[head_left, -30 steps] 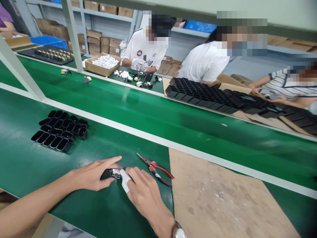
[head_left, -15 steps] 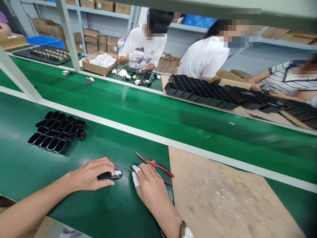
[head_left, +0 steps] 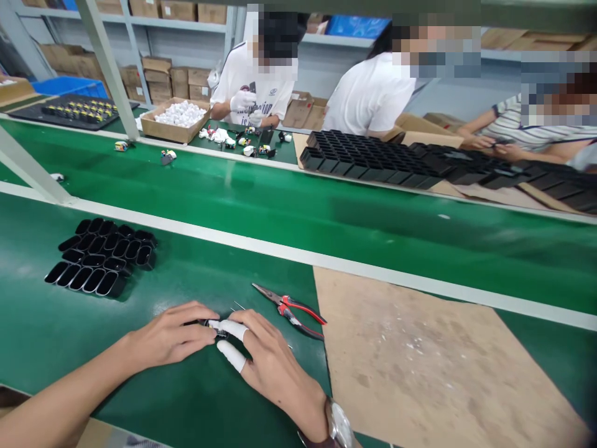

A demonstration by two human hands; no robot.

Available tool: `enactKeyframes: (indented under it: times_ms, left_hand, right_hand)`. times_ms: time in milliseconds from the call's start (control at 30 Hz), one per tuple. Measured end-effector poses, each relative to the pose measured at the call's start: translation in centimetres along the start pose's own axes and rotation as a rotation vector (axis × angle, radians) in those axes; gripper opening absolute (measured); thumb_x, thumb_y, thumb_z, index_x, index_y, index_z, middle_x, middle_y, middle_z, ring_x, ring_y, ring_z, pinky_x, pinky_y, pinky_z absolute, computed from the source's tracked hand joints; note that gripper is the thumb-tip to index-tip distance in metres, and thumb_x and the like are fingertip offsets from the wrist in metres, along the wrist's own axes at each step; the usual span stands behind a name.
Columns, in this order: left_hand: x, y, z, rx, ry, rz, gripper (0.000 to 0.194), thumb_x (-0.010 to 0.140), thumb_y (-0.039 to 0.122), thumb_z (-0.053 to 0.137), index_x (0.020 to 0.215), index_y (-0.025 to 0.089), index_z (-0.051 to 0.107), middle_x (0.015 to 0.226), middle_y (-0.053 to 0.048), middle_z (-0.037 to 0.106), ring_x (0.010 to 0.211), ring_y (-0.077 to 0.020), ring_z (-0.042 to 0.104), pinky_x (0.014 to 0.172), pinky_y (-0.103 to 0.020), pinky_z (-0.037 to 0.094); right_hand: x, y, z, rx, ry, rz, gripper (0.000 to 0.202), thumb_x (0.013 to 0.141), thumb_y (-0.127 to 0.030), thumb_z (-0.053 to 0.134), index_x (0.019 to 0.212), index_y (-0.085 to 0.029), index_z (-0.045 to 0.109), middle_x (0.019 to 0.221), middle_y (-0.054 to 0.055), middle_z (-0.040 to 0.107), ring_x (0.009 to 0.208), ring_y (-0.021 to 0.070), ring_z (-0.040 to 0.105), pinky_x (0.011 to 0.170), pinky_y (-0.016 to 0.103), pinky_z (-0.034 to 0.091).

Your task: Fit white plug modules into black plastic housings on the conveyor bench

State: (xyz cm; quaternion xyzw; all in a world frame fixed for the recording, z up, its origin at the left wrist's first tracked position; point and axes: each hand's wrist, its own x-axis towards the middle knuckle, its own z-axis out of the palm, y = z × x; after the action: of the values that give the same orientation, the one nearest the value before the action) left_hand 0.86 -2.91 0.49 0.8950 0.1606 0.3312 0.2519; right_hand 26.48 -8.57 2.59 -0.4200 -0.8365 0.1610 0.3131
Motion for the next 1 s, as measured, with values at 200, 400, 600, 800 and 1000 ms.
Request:
enactKeyframes:
  times_ms: [200, 400, 600, 800, 1000]
  left_hand:
    - [0.3, -0.2, 0.1, -0.074, 0.039, -0.097, 0.019, 0.098, 0.009, 0.07, 0.114, 0.019, 0.07, 0.121, -0.015, 0.074, 0.107, -0.0246, 0.074, 0.09, -0.038, 0.065]
    - [-1.0, -2.9, -1.4, -0.14, 0.316, -0.543, 0.018, 0.096, 0.034, 0.075, 0.101, 0.017, 0.072, 0.112, -0.012, 0.077, 0.081, -0.0193, 0.08, 0.07, -0.029, 0.069]
    - [0.7, -2.2, -2.2, 0.119, 0.179, -0.296, 0.01, 0.101, 0.024, 0.067, 0.109, 0.02, 0.072, 0.118, -0.011, 0.076, 0.096, -0.0204, 0.079, 0.078, -0.029, 0.068]
    - [7.6, -5.1, -4.7, 0.34, -0.089, -0.322, 0.02, 0.101, 0.026, 0.063, 0.12, 0.023, 0.07, 0.125, -0.008, 0.075, 0.113, -0.0225, 0.074, 0.102, -0.036, 0.061]
    - [15.4, -13.3, -8.0, 0.511, 0.111, -0.627, 0.02, 0.099, 0.028, 0.07, 0.115, 0.015, 0.069, 0.109, -0.009, 0.074, 0.097, -0.0231, 0.074, 0.089, -0.038, 0.062]
  right_hand:
    - [-0.4, 1.9, -1.0, -0.236, 0.091, 0.073, 0.021, 0.107, -0.025, 0.057, 0.125, -0.015, 0.061, 0.11, 0.012, 0.069, 0.101, 0.0277, 0.067, 0.089, 0.046, 0.059]
    - [-0.5, 2.3, -1.3, -0.49, -0.143, 0.229, 0.026, 0.099, -0.025, 0.068, 0.121, -0.01, 0.067, 0.112, 0.013, 0.068, 0.107, 0.0314, 0.067, 0.094, 0.046, 0.058]
    - [-0.4, 2.1, -0.9, -0.543, -0.261, 0.238, 0.019, 0.089, -0.004, 0.064, 0.105, -0.014, 0.071, 0.108, 0.012, 0.067, 0.102, 0.0276, 0.066, 0.083, 0.037, 0.055]
    - [-0.5, 1.7, 0.0, -0.597, -0.256, 0.177, 0.029, 0.077, -0.002, 0.069, 0.104, -0.01, 0.072, 0.11, 0.016, 0.066, 0.101, 0.03, 0.064, 0.079, 0.038, 0.054]
    - [-0.8, 1.8, 0.8, -0.609, -0.167, 0.144, 0.025, 0.083, -0.001, 0.066, 0.106, -0.009, 0.072, 0.109, 0.018, 0.066, 0.103, 0.029, 0.063, 0.08, 0.037, 0.053]
